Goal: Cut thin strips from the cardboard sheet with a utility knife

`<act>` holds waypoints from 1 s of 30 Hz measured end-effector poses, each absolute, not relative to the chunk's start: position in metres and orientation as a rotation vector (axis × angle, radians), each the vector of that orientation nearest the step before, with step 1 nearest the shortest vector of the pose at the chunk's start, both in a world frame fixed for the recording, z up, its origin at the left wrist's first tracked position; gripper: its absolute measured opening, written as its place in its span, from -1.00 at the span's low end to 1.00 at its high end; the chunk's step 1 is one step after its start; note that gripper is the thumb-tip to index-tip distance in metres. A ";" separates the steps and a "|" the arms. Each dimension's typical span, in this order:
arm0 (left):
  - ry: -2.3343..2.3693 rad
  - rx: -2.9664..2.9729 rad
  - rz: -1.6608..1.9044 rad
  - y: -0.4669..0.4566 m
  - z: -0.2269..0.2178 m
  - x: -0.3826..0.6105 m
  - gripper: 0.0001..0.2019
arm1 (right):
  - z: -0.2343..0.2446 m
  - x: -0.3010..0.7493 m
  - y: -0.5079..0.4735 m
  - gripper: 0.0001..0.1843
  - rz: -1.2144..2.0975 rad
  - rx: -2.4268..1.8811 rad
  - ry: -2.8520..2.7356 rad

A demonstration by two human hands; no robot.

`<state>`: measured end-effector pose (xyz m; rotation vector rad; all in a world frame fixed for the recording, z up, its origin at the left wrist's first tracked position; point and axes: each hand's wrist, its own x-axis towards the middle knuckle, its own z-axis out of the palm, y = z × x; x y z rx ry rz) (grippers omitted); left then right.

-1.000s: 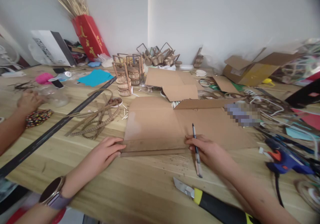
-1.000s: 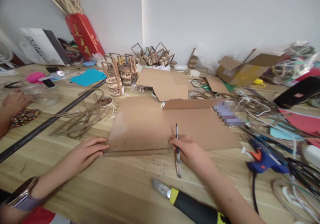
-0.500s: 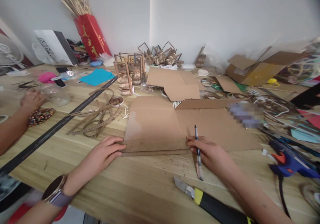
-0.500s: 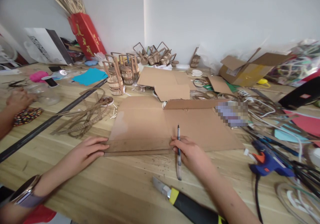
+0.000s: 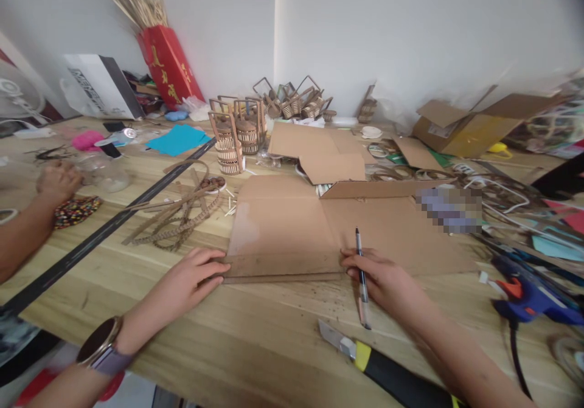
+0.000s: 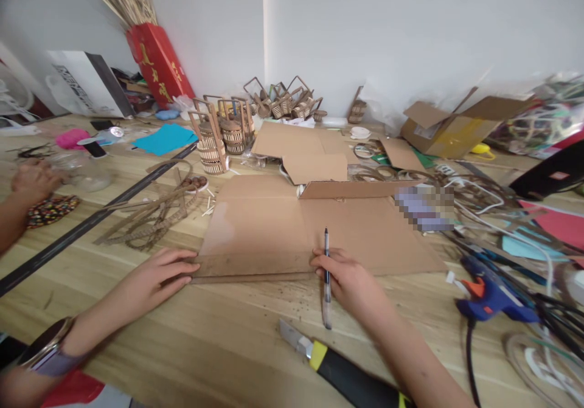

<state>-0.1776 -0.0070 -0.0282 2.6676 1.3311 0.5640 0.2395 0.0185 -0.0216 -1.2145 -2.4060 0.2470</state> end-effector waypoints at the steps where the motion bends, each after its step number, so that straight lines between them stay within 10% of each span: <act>1: 1.328 2.675 0.550 -0.007 -0.027 -0.178 -0.74 | -0.022 0.240 0.019 -0.72 0.246 -1.211 -2.407; 14: 1.069 2.594 0.136 0.022 0.010 -0.147 -0.79 | -0.019 0.239 0.019 -0.72 0.267 -1.209 -2.420; 19: 0.978 2.618 -0.040 0.040 0.028 -0.131 -0.40 | -0.018 0.239 0.019 -0.71 0.284 -1.209 -2.425; 30: 0.911 2.607 -0.400 0.075 0.041 -0.102 -0.17 | -0.002 0.240 0.018 -0.65 0.370 -1.364 -2.292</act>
